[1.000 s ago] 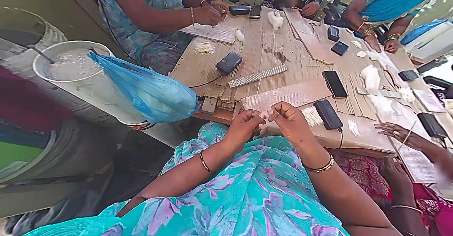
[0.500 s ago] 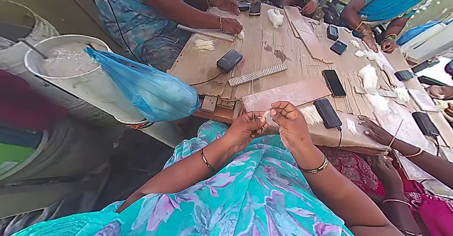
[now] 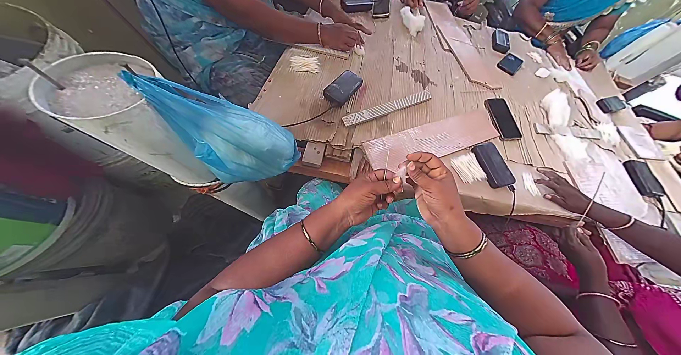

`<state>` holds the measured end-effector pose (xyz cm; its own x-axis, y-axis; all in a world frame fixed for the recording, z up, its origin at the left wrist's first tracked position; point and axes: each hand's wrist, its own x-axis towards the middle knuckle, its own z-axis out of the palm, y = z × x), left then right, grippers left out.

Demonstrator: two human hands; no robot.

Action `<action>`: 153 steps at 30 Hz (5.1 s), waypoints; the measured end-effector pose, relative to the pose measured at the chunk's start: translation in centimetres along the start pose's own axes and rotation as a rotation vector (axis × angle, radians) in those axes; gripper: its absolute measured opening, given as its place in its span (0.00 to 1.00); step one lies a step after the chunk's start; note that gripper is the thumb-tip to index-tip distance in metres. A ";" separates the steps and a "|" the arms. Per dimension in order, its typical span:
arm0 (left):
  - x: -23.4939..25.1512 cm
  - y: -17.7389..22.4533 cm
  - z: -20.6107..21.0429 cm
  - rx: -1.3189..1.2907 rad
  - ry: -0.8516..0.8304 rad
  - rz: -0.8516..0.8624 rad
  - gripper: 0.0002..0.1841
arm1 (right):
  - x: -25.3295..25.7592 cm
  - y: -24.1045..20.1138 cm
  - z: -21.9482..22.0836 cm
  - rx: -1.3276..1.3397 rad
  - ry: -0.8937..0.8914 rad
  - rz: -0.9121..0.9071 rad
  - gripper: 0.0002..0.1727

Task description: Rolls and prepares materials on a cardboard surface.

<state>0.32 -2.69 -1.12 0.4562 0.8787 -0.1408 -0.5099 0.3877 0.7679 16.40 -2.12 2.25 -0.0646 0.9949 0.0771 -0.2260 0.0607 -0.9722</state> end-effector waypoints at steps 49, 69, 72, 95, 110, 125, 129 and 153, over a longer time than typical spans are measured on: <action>3.8 0.1 -2.1 0.449 0.489 0.060 0.02 | 5.1 2.8 -3.4 -0.396 0.022 0.138 0.13; 6.3 0.3 -5.3 1.181 0.441 -0.017 0.10 | 9.3 8.4 -5.0 -1.101 0.062 -0.094 0.15; 6.6 0.4 -5.1 1.231 0.431 -0.055 0.09 | 9.7 8.5 -5.5 -1.126 0.055 -0.105 0.18; 5.6 0.6 -4.0 1.464 0.250 -0.271 0.14 | 7.8 7.1 -10.9 -1.599 -0.861 -0.357 0.46; 7.2 2.9 -6.0 1.491 0.405 -0.174 0.13 | 14.2 9.1 -5.9 -1.552 -0.664 -0.460 0.39; 5.6 2.0 -5.1 1.411 0.211 -0.266 0.14 | 8.2 6.3 -11.4 -1.455 -0.924 -0.436 0.44; 5.6 2.9 -5.4 1.396 0.323 -0.157 0.14 | 10.3 6.7 -10.8 -1.441 -0.583 -0.452 0.41; 5.3 2.5 -5.1 1.464 0.276 -0.048 0.13 | 8.5 7.3 -8.6 -1.255 -0.322 -0.535 0.22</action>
<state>-2.23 4.34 -3.14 0.2166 0.9620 -0.1661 0.7441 -0.0525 0.6661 22.58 7.44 -6.12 -0.5040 0.7770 0.3770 0.7034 0.6226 -0.3429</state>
